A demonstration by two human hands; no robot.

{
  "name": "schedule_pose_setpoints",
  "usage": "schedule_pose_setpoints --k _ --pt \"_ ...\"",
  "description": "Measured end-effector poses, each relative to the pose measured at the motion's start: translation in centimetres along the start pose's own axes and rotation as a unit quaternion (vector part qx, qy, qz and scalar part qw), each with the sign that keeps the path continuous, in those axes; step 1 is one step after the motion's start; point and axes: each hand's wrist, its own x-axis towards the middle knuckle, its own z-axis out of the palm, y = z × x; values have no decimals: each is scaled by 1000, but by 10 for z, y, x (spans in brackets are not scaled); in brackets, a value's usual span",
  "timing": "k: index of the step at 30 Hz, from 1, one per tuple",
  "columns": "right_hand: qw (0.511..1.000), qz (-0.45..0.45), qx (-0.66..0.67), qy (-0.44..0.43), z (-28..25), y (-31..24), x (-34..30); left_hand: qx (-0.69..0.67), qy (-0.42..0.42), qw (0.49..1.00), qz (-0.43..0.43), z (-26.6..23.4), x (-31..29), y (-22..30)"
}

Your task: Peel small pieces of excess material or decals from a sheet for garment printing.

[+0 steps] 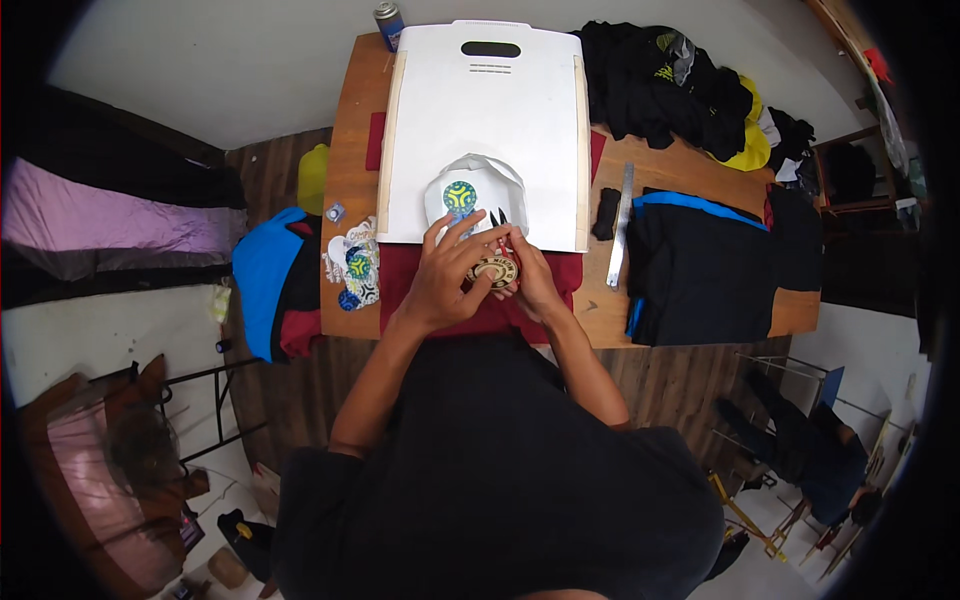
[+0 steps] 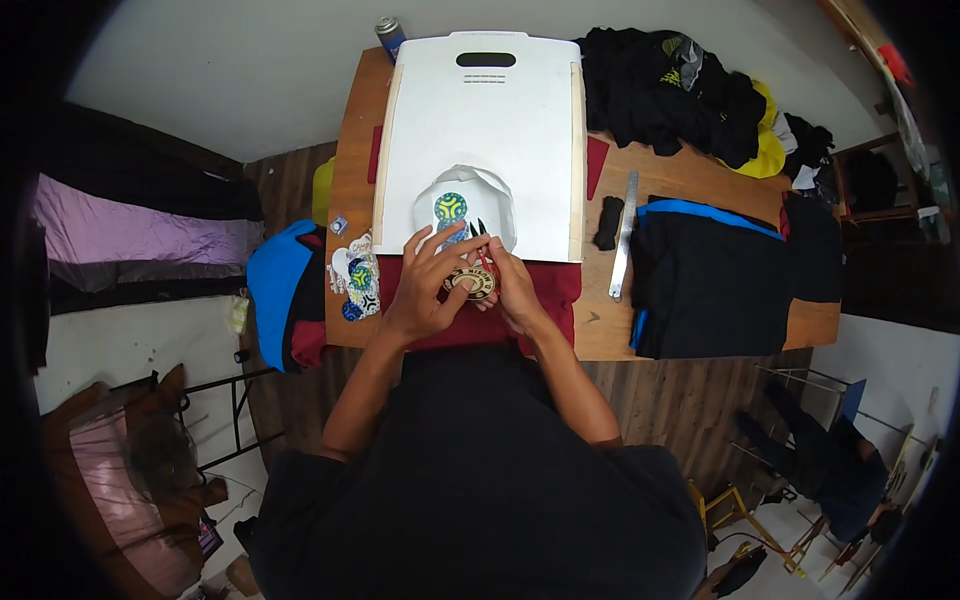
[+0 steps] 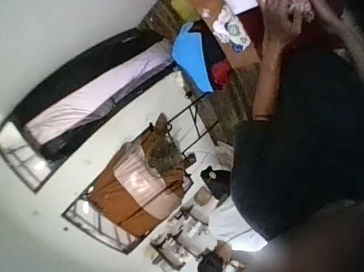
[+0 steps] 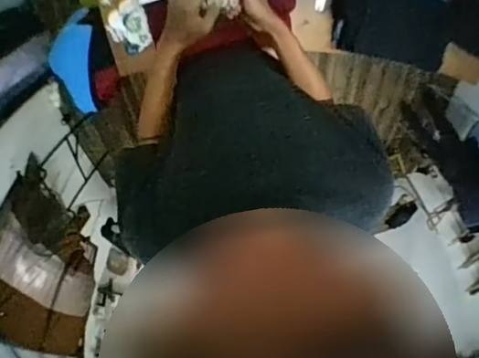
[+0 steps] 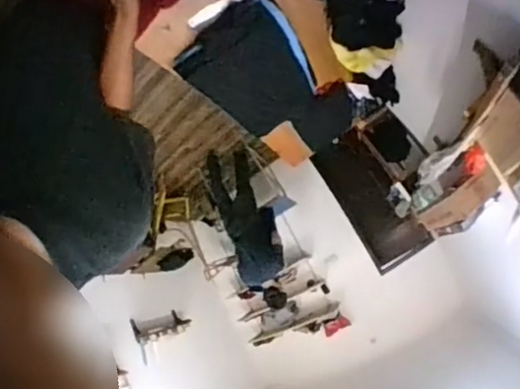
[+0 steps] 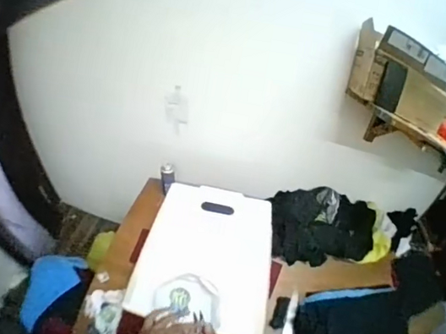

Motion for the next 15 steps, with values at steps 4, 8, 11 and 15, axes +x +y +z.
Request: schedule_pose_setpoints --k 4,8,11,15 --pt "1000 9 0 12 -6 4 2 39 -49 998 0 0 2 -10" --pt "1000 -13 9 -24 -16 10 3 39 -35 998 -27 0 4 -24" --pt "1000 -12 17 -21 -16 8 2 11 -25 1000 -15 -4 3 -23" --pt "1000 17 22 -13 -14 10 1 -13 -68 997 23 -4 7 -17"
